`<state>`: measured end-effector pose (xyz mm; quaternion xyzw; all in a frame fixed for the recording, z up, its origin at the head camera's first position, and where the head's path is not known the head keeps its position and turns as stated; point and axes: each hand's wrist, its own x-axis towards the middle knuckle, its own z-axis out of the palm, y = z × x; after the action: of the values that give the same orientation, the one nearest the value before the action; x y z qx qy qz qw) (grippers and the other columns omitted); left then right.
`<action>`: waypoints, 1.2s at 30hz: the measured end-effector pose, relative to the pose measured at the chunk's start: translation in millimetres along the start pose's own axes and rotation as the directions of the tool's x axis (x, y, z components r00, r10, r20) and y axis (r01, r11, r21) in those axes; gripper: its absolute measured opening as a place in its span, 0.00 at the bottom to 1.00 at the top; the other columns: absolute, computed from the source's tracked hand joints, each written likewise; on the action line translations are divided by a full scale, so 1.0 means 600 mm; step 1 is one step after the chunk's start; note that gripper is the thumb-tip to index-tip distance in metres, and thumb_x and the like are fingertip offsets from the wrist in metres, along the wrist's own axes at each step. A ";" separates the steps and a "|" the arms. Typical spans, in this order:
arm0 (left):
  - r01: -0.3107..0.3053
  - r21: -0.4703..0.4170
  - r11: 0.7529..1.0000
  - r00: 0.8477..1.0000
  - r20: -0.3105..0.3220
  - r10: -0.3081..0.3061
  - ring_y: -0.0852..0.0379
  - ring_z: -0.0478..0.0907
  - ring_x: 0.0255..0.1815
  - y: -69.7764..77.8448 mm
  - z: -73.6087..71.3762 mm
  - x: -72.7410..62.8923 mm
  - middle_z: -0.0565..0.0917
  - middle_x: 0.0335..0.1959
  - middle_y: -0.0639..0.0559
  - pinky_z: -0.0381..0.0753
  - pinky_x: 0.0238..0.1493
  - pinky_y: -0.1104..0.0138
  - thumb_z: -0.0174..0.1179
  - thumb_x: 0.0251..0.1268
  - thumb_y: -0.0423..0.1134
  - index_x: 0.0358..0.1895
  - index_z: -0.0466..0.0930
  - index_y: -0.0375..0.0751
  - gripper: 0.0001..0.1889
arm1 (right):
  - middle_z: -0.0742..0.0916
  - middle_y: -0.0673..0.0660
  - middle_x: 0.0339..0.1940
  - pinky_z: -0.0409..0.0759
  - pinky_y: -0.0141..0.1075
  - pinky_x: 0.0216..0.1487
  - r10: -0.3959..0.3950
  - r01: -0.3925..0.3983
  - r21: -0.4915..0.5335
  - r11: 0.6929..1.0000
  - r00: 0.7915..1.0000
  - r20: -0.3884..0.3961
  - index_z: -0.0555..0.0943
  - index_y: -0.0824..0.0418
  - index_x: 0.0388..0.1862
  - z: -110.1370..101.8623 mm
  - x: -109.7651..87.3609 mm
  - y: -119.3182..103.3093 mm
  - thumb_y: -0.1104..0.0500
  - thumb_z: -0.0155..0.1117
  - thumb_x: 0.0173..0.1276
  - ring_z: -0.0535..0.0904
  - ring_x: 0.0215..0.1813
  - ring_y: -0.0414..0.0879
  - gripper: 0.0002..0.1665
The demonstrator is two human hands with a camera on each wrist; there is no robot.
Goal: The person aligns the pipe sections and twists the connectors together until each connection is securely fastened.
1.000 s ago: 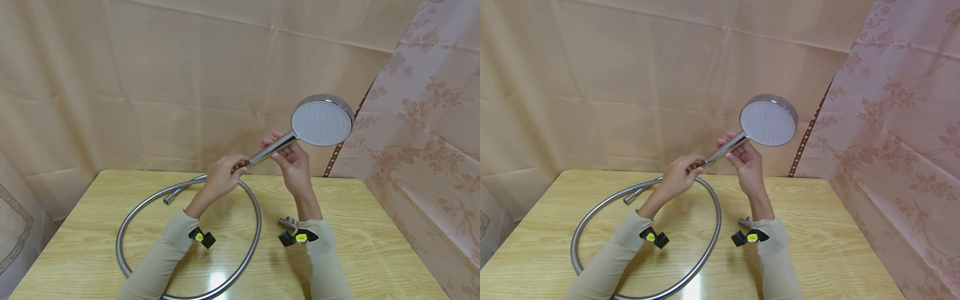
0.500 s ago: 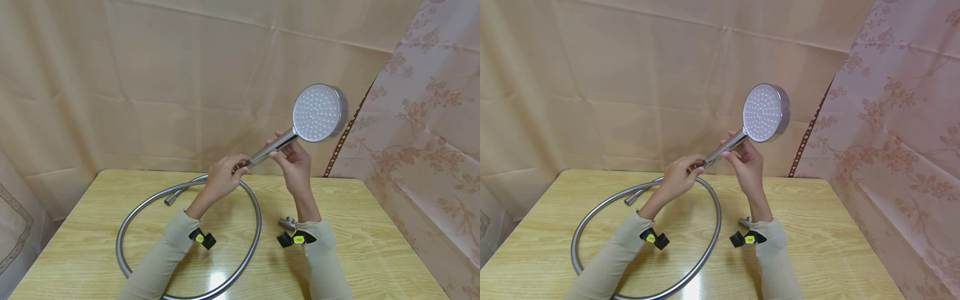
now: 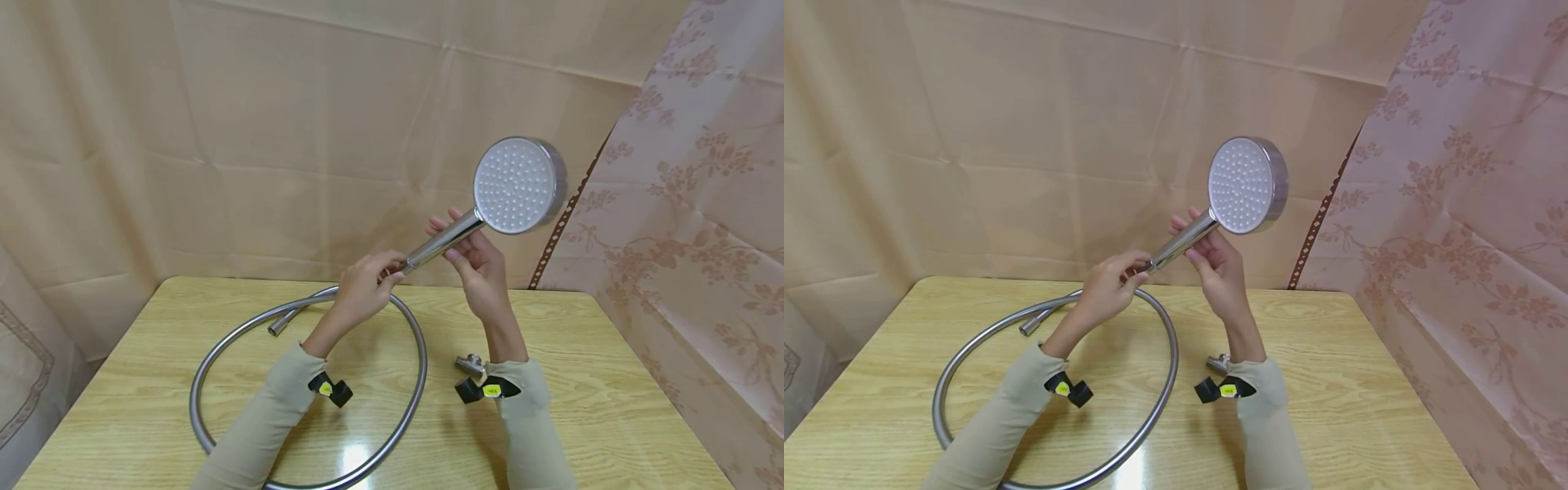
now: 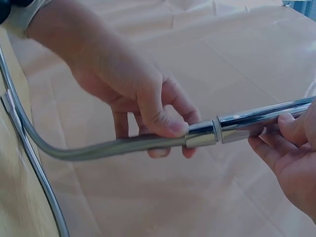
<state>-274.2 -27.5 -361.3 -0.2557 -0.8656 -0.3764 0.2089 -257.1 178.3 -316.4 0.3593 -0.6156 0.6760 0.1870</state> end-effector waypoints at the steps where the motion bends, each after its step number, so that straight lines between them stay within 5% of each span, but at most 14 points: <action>1: -0.002 0.002 1.000 1.000 0.002 0.002 0.56 0.84 0.38 -0.001 0.001 0.001 0.90 0.39 0.55 0.78 0.36 0.59 0.66 0.70 0.40 0.54 0.83 0.51 0.12 | 0.82 0.63 0.67 0.76 0.43 0.69 -0.002 0.002 0.036 0.999 1.000 0.005 0.62 0.74 0.76 0.001 0.001 0.001 0.79 0.49 0.74 0.81 0.67 0.51 0.32; 5: -0.009 0.008 1.000 1.000 0.004 0.009 0.56 0.84 0.38 -0.003 0.002 0.004 0.89 0.39 0.55 0.78 0.36 0.59 0.66 0.69 0.41 0.53 0.84 0.51 0.12 | 0.84 0.60 0.65 0.75 0.43 0.71 -0.006 0.004 0.169 0.986 1.000 0.009 0.62 0.76 0.75 0.004 0.004 0.006 0.83 0.44 0.72 0.81 0.67 0.52 0.32; 9: -0.014 0.012 1.000 1.000 -0.007 0.014 0.56 0.84 0.37 -0.003 0.001 0.005 0.89 0.38 0.54 0.78 0.34 0.59 0.67 0.68 0.40 0.52 0.84 0.51 0.12 | 0.87 0.58 0.59 0.78 0.41 0.68 0.002 0.001 0.197 0.980 1.000 -0.019 0.66 0.76 0.72 0.004 0.004 0.008 0.84 0.44 0.71 0.84 0.62 0.51 0.31; 26: -0.025 -0.011 1.000 1.000 -0.003 0.025 0.57 0.83 0.36 -0.001 0.000 0.004 0.90 0.38 0.55 0.76 0.32 0.62 0.65 0.70 0.42 0.52 0.85 0.51 0.11 | 0.91 0.51 0.49 0.83 0.36 0.59 0.051 -0.048 0.033 0.998 0.991 -0.121 0.76 0.71 0.66 0.000 0.006 0.005 0.79 0.61 0.67 0.88 0.55 0.45 0.28; 36: -0.012 -0.028 1.000 1.000 -0.006 0.011 0.55 0.83 0.37 -0.003 -0.001 0.003 0.90 0.39 0.53 0.77 0.34 0.61 0.65 0.70 0.41 0.53 0.84 0.51 0.11 | 0.84 0.61 0.65 0.78 0.43 0.67 0.046 -0.047 -0.047 0.998 0.999 -0.013 0.68 0.64 0.76 -0.005 0.003 0.000 0.76 0.51 0.76 0.83 0.65 0.49 0.31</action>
<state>-276.6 -28.6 -360.5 -0.2625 -0.8582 -0.3881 0.2098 -259.4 181.1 -315.0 0.3366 -0.6384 0.6676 0.1832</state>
